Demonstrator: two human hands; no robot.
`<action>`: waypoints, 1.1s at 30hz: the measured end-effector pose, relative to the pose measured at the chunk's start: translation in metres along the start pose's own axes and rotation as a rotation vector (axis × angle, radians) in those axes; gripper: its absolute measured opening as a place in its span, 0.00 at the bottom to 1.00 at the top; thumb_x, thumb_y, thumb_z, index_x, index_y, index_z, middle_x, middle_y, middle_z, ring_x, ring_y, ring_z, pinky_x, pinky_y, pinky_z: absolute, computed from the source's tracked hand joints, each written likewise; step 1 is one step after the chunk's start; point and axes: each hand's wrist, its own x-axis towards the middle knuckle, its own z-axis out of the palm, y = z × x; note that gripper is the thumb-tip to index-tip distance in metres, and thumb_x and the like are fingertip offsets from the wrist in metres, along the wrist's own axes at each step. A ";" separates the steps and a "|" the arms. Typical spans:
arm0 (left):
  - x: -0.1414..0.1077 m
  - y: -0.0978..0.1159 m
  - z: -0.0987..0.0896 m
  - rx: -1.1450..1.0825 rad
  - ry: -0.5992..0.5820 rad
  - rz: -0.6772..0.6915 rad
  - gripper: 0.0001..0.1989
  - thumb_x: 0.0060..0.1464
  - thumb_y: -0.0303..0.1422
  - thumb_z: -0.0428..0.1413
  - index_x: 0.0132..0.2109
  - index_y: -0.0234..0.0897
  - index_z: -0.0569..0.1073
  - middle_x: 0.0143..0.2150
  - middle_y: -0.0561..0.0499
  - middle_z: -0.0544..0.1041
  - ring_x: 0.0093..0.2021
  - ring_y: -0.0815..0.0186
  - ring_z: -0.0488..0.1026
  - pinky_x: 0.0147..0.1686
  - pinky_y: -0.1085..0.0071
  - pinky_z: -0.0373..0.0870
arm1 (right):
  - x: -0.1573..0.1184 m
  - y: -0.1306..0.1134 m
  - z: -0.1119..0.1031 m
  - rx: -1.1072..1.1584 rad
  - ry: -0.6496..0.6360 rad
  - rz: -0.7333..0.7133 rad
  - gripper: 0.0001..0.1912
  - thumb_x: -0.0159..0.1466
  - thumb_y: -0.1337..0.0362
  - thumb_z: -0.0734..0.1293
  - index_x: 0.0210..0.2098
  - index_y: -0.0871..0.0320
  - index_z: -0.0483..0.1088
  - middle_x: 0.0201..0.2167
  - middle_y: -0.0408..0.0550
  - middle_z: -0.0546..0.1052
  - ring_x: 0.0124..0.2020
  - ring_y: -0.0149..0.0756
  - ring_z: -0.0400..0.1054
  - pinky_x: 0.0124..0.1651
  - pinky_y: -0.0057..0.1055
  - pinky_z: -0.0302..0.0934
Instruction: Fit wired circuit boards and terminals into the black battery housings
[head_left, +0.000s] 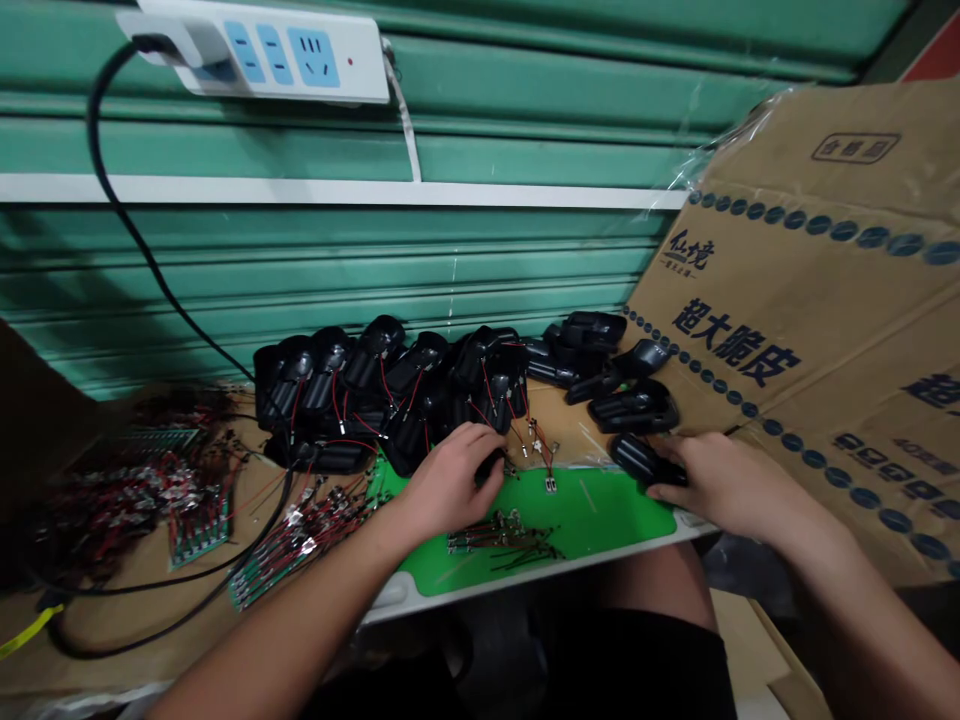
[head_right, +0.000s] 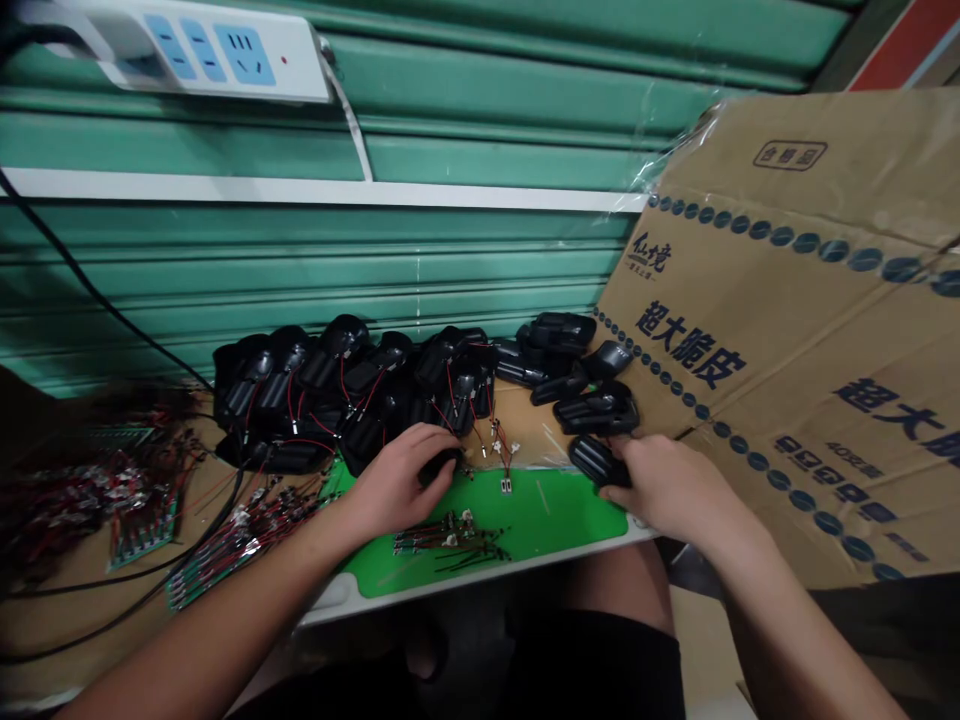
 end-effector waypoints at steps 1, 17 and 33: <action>0.001 0.001 0.000 -0.011 0.009 0.004 0.14 0.70 0.32 0.54 0.56 0.32 0.79 0.52 0.41 0.82 0.52 0.60 0.80 0.54 0.60 0.82 | -0.002 -0.002 0.000 -0.017 -0.054 0.031 0.15 0.67 0.54 0.76 0.48 0.55 0.81 0.45 0.53 0.82 0.46 0.45 0.79 0.38 0.31 0.54; 0.005 0.007 -0.004 -0.212 0.135 -0.082 0.08 0.67 0.30 0.57 0.50 0.34 0.80 0.46 0.45 0.84 0.45 0.67 0.81 0.48 0.70 0.78 | 0.004 -0.042 -0.010 -0.124 -0.165 0.071 0.15 0.70 0.56 0.70 0.52 0.57 0.79 0.53 0.58 0.81 0.55 0.57 0.79 0.46 0.39 0.64; 0.012 0.016 -0.008 -1.218 -0.108 -0.589 0.36 0.55 0.64 0.66 0.40 0.29 0.84 0.39 0.41 0.85 0.39 0.65 0.81 0.46 0.68 0.77 | -0.015 -0.178 0.008 1.367 0.576 -0.145 0.19 0.73 0.48 0.72 0.45 0.58 0.70 0.47 0.55 0.81 0.42 0.36 0.77 0.45 0.34 0.75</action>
